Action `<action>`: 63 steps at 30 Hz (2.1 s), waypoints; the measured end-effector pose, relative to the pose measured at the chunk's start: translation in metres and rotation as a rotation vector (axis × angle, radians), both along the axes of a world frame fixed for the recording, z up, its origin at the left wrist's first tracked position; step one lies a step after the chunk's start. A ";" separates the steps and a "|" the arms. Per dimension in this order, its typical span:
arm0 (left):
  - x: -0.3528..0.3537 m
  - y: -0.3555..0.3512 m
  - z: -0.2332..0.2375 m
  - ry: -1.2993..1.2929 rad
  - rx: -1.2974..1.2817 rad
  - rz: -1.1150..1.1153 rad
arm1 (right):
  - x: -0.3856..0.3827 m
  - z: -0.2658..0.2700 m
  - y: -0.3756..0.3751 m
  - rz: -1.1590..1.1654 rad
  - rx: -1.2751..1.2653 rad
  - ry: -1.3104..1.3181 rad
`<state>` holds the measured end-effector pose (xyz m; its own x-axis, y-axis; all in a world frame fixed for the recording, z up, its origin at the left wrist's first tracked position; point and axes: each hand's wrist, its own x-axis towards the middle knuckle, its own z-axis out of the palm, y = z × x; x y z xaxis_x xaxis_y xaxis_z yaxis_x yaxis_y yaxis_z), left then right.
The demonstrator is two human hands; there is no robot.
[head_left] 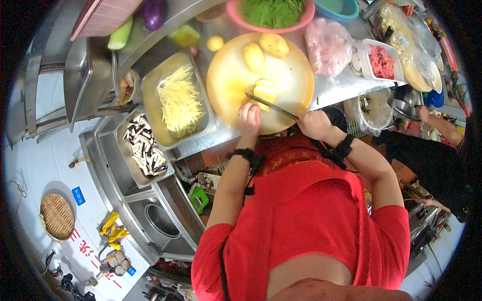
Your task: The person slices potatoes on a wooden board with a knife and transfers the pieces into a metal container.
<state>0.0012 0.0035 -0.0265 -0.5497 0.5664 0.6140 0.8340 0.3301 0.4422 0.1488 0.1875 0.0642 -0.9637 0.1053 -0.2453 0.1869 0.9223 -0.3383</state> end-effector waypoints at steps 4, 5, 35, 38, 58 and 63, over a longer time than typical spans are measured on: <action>-0.002 0.002 -0.005 0.008 0.009 0.025 | 0.003 0.025 0.004 -0.002 -0.056 0.118; -0.001 0.001 -0.006 0.012 0.017 0.021 | 0.005 0.029 0.003 0.002 -0.050 0.114; 0.000 0.000 -0.001 -0.062 0.001 0.023 | -0.014 0.001 0.000 0.032 -0.003 -0.118; 0.002 0.001 0.000 -0.075 0.011 0.040 | -0.010 0.021 0.002 -0.044 -0.096 -0.002; 0.001 0.003 -0.002 -0.042 0.042 0.049 | -0.008 0.016 0.001 -0.006 -0.047 -0.003; 0.002 0.002 -0.002 -0.063 0.032 0.036 | 0.002 0.030 0.007 0.004 -0.067 0.049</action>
